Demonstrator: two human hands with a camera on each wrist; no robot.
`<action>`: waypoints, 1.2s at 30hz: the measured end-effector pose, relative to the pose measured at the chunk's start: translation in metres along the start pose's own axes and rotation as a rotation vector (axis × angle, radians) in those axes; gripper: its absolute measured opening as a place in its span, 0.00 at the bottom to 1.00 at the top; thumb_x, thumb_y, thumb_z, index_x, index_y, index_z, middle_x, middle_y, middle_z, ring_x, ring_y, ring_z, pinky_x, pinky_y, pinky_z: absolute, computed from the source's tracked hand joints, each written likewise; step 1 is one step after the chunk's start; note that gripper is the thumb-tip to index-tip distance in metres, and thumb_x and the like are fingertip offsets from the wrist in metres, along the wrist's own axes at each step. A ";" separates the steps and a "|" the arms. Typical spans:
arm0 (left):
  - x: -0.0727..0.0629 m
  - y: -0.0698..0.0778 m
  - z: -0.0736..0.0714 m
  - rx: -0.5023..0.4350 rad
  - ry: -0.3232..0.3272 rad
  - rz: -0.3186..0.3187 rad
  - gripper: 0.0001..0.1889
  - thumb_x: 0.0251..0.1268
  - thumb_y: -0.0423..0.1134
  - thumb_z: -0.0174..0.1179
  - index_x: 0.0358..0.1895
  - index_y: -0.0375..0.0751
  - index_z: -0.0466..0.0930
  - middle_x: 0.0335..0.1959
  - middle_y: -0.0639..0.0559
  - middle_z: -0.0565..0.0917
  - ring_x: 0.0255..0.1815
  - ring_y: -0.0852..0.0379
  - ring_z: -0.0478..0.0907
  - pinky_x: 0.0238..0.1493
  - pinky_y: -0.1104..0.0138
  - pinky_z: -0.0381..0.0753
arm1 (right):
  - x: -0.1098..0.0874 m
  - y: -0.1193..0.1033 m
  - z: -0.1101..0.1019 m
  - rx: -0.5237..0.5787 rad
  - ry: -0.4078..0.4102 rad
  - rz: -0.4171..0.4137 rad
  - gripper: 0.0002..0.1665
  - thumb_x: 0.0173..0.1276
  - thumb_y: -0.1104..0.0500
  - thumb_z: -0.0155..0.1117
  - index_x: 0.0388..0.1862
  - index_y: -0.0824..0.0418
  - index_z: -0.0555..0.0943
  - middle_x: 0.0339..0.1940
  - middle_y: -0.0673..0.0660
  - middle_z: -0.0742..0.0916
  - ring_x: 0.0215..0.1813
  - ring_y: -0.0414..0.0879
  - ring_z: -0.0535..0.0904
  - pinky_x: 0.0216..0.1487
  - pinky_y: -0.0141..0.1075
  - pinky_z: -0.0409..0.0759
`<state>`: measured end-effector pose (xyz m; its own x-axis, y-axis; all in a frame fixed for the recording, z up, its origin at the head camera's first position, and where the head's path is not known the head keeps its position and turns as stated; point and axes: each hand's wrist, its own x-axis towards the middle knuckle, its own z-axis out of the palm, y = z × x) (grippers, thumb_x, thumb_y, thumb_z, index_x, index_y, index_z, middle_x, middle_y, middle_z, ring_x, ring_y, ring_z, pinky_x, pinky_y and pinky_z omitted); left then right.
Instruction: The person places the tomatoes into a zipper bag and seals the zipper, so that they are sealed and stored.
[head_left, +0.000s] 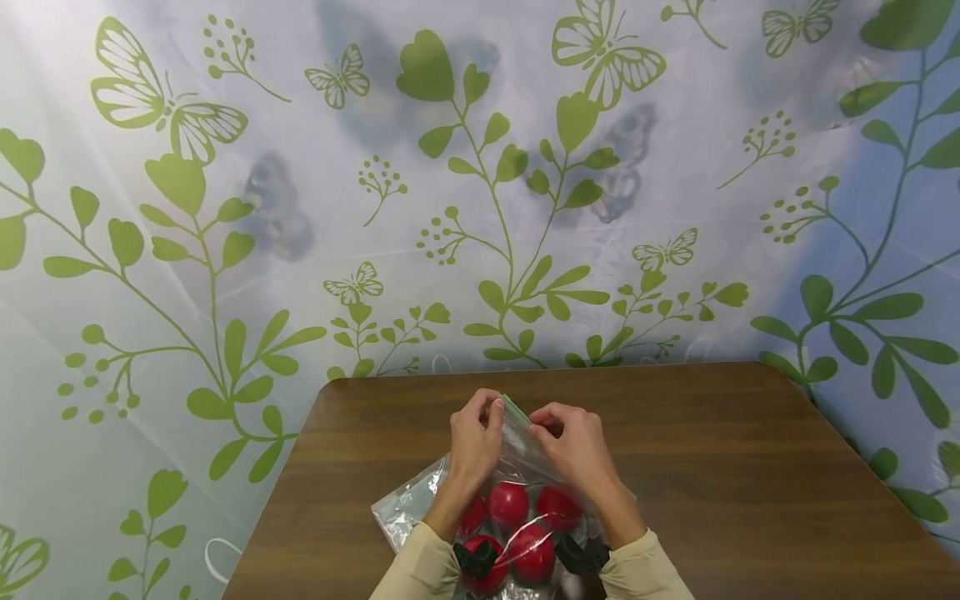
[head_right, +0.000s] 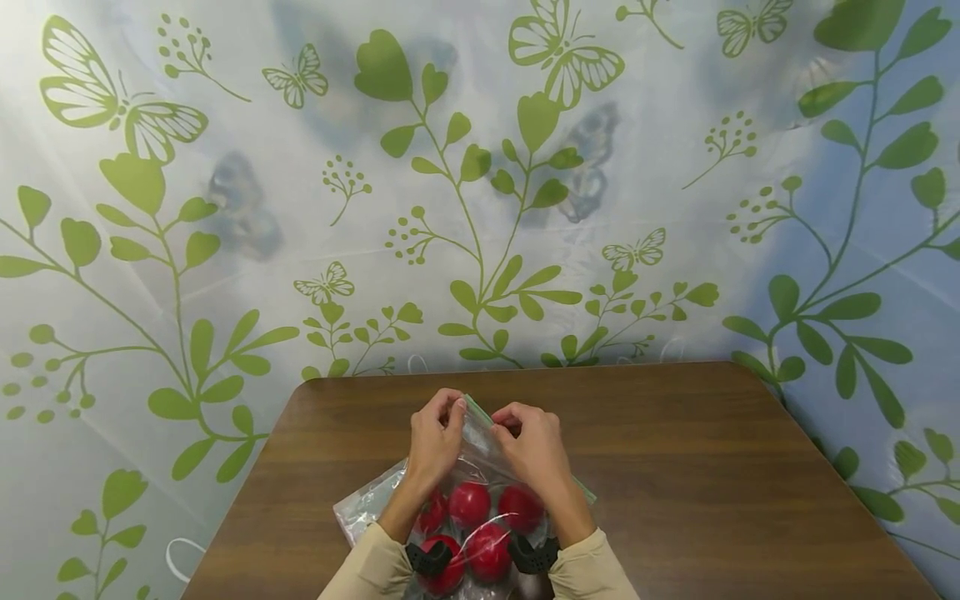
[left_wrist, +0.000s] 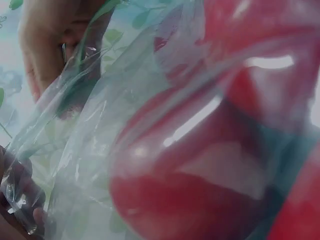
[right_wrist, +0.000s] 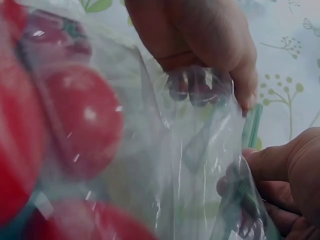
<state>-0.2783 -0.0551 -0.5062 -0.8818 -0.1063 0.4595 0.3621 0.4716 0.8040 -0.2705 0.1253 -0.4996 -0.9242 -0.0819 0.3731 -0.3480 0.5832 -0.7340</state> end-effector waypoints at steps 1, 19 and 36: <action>0.000 0.000 0.001 0.003 0.011 0.004 0.05 0.80 0.34 0.62 0.45 0.44 0.87 0.20 0.56 0.80 0.22 0.66 0.71 0.28 0.71 0.72 | -0.003 0.002 -0.002 -0.004 -0.004 0.005 0.06 0.68 0.62 0.82 0.41 0.54 0.93 0.34 0.47 0.94 0.34 0.38 0.86 0.39 0.35 0.86; 0.013 0.007 -0.002 0.129 0.092 0.041 0.05 0.77 0.34 0.63 0.42 0.43 0.88 0.29 0.53 0.84 0.30 0.61 0.78 0.35 0.67 0.78 | -0.067 0.039 -0.061 -0.150 -0.088 0.168 0.07 0.68 0.60 0.81 0.39 0.47 0.92 0.35 0.41 0.93 0.37 0.36 0.86 0.42 0.34 0.86; 0.022 0.016 0.000 0.083 0.005 0.081 0.05 0.79 0.30 0.63 0.43 0.37 0.87 0.31 0.47 0.88 0.29 0.60 0.79 0.33 0.70 0.79 | -0.104 0.079 -0.105 -0.232 -0.113 0.186 0.08 0.67 0.55 0.83 0.39 0.41 0.91 0.35 0.35 0.93 0.38 0.31 0.86 0.42 0.34 0.86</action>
<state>-0.2920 -0.0498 -0.4831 -0.8491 -0.0692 0.5237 0.4055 0.5501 0.7301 -0.1854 0.2645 -0.5364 -0.9847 -0.0380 0.1700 -0.1383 0.7643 -0.6299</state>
